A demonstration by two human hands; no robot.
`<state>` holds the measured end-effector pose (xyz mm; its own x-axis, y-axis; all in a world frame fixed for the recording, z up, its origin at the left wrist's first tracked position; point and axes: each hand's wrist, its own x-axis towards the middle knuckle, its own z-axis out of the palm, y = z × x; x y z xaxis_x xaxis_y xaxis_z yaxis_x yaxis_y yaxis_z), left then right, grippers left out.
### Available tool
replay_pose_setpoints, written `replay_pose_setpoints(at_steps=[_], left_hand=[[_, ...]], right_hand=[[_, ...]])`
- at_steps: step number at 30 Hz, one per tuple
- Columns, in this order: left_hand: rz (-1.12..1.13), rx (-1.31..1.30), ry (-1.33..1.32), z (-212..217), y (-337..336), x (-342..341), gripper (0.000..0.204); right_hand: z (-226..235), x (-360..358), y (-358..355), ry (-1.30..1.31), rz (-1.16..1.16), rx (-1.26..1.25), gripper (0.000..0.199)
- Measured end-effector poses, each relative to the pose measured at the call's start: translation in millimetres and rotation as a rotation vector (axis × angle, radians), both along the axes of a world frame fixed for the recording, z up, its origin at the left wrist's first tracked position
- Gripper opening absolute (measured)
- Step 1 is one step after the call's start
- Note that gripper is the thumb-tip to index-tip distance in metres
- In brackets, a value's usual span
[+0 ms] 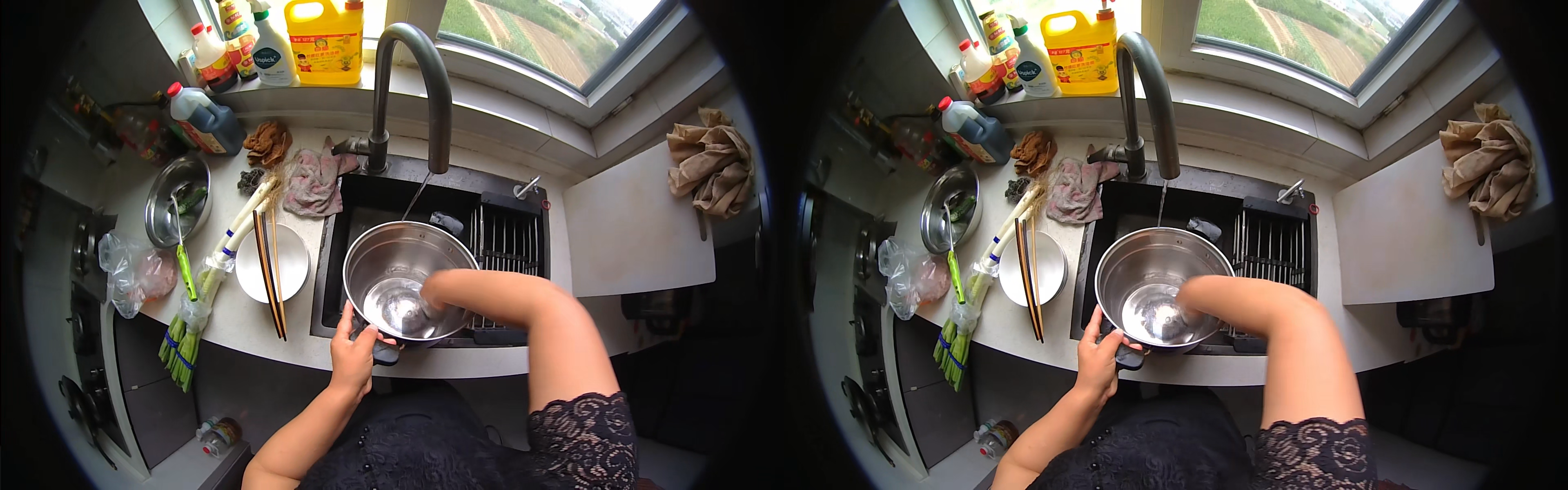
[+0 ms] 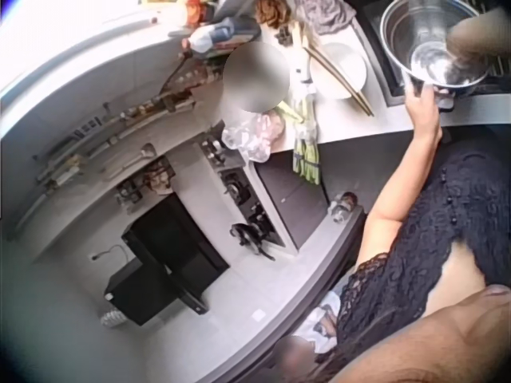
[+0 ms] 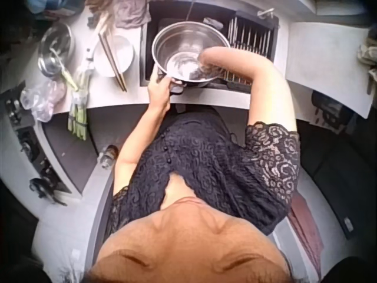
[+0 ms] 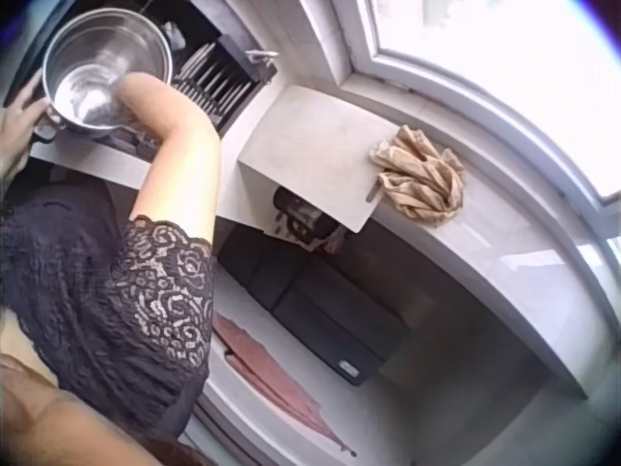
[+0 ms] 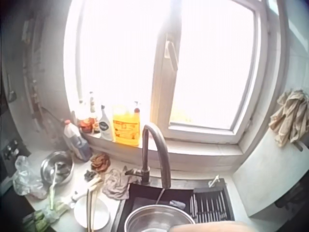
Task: The person washes a metal pot in the kitchen sink using a sponge and running water. They scrub the interior and exterior surfaces, rinse the pot, and place it on the stovetop. The person then opens a drawer and retrieves a white bowl.
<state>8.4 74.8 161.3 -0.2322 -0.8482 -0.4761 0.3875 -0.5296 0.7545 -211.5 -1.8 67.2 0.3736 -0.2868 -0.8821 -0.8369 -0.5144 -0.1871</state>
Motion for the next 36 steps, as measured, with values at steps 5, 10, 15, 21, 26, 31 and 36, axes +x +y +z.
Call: replay_pose_setpoints(at_steps=[5,10,15,21,26,31,36], left_hand=[[-0.011,0.130,-0.016,17,-15,-2,0.074],[-0.049,0.188,0.016,22,-23,-2,0.076],[-0.019,0.264,0.051,21,-37,-8,0.078],[0.057,0.423,0.053,32,-59,-5,0.081],[0.051,0.261,0.011,67,-62,-16,0.083],[-0.088,-0.283,-0.187,80,-55,-36,0.076],[-0.216,-0.709,-0.562,86,-48,-28,0.073]], right_hand=[[22,3,21,-0.501,-0.827,0.809,0.014],[116,-25,22,-0.695,-0.996,0.588,0.024],[128,-76,30,-0.531,-0.409,-0.109,0.059],[87,-97,38,-0.818,-0.448,-0.391,0.047],[90,-95,25,-0.946,-0.460,-0.556,0.040],[62,-83,30,-0.974,-0.361,-0.697,0.028],[50,-49,29,-0.907,-0.450,-0.854,0.035]])
